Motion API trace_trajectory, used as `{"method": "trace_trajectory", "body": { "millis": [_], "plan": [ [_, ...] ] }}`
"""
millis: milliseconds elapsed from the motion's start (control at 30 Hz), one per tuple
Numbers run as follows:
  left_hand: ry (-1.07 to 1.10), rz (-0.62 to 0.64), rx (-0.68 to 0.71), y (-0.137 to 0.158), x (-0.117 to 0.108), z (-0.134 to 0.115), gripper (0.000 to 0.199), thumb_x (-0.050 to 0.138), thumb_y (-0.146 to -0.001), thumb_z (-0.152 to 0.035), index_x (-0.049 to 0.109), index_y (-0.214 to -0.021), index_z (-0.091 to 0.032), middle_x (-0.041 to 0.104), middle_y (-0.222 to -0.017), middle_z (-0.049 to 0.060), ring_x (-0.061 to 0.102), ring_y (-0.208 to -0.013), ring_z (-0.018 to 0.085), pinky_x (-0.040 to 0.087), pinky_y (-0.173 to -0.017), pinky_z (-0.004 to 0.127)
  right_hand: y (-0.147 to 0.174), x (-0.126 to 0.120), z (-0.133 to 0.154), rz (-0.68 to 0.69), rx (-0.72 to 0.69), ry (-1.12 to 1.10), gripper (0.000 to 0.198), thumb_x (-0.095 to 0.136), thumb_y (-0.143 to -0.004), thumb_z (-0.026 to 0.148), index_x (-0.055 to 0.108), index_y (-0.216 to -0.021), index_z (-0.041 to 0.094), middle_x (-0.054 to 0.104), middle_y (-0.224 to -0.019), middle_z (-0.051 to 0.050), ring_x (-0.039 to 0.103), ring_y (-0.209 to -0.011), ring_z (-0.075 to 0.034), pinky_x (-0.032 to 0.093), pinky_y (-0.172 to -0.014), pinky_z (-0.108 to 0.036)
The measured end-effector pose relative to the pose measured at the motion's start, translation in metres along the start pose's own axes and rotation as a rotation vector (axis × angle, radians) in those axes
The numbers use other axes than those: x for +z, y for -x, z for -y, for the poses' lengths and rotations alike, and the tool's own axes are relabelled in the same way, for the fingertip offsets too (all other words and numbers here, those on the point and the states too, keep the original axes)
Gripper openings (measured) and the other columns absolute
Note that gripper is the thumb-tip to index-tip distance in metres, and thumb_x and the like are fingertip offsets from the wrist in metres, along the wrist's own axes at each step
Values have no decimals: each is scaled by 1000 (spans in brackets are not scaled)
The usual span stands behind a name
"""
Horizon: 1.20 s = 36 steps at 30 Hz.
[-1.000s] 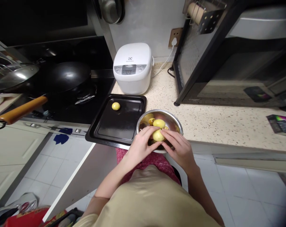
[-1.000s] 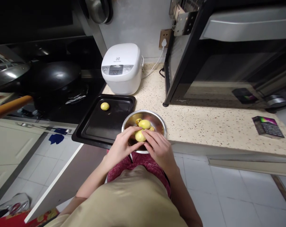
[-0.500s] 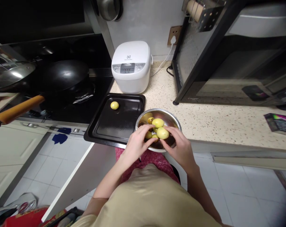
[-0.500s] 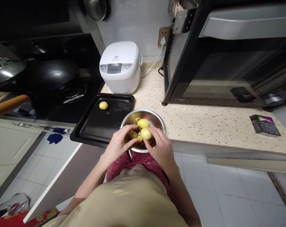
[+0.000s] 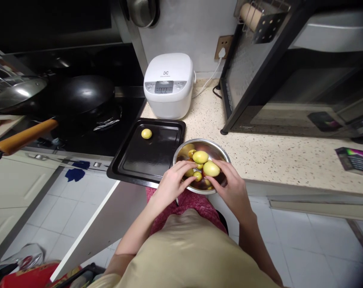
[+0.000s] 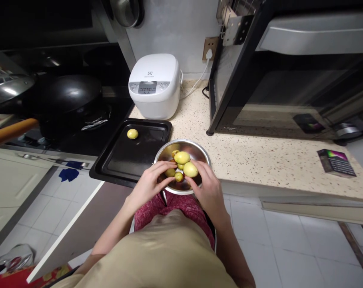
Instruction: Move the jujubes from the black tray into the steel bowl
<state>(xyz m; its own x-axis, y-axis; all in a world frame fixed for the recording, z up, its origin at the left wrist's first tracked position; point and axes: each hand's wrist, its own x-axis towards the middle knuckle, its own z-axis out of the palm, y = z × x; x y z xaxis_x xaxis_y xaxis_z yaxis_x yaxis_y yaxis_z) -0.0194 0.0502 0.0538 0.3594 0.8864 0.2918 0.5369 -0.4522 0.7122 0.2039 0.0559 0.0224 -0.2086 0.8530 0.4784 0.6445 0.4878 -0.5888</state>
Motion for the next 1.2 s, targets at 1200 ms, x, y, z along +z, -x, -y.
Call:
{"method": "trace_trajectory", "body": {
  "millis": [1200],
  "plan": [
    [-600,-118,-389,-53,-113,154,58,77,-83,-13,58,-138,-18,50,-148,18,52,-139,36,46,-114,53,-6,2,-3,-71,-35,-22,33,66,-96,28,63,-128,24,72,-122,-11,70,-114,-29,60,-96,-45]
  ]
}}
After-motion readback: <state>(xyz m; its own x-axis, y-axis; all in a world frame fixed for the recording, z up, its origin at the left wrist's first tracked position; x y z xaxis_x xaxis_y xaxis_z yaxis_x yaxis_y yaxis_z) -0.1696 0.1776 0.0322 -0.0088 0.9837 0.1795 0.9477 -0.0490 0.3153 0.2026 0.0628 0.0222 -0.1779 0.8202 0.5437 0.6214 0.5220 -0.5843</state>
